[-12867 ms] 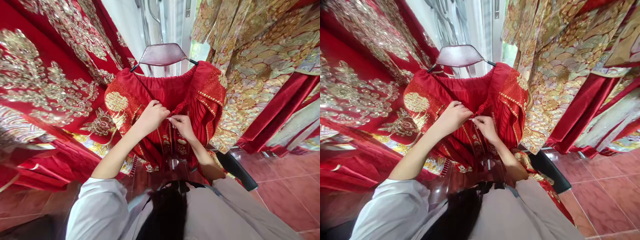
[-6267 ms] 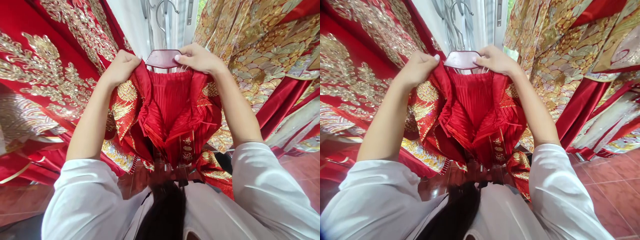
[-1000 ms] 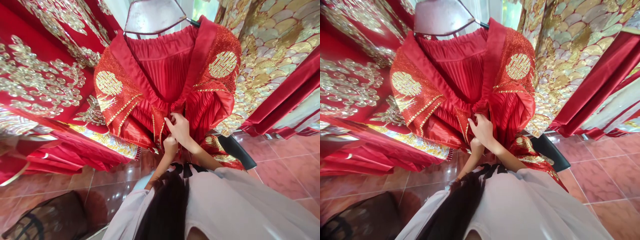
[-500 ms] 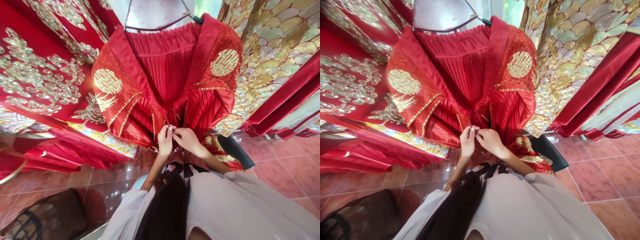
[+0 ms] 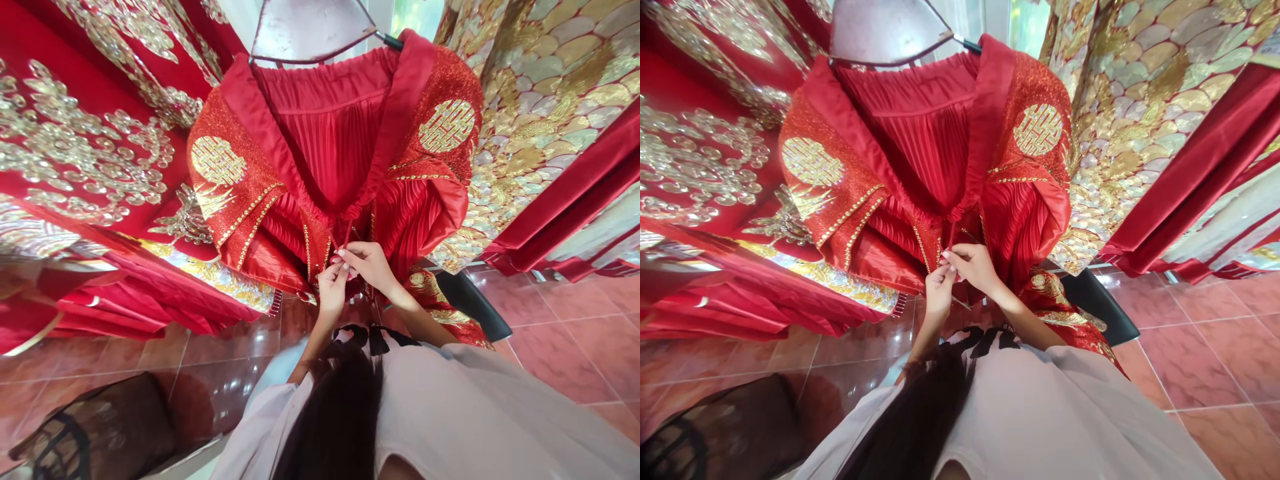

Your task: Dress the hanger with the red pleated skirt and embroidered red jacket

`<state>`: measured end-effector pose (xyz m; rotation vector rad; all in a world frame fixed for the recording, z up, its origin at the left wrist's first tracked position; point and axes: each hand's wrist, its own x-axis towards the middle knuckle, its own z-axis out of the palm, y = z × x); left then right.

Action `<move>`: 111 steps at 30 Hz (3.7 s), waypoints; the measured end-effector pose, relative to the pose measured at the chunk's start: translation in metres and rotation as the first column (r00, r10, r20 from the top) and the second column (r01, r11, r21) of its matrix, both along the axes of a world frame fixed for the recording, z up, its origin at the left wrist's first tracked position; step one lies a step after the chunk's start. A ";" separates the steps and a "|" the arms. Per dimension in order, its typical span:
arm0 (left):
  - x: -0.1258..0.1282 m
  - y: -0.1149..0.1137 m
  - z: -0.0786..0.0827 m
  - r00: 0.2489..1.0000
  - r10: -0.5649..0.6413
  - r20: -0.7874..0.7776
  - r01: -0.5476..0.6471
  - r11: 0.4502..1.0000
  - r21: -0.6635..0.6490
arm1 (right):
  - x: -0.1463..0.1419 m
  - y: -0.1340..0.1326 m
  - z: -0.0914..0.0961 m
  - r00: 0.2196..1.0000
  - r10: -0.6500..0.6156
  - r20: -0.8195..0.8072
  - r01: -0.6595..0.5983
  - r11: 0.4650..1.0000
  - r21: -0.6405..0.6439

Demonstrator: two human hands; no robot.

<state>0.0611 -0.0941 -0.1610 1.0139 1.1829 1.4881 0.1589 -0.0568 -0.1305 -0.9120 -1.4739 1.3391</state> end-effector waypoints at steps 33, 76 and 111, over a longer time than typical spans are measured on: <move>-0.016 0.037 0.032 0.907 0.335 -0.256 -0.234 0.905 0.355 | 0.000 -0.011 0.002 0.994 -0.079 0.082 0.070 0.992 0.108; -0.052 0.000 0.064 0.834 -0.479 -0.273 0.532 0.829 0.170 | 0.013 -0.018 0.031 0.960 -0.098 0.262 0.020 0.958 0.284; -0.040 0.118 0.093 0.255 0.433 -0.865 0.200 0.851 0.485 | 0.021 0.087 0.100 0.277 -0.787 0.551 -0.116 0.542 0.833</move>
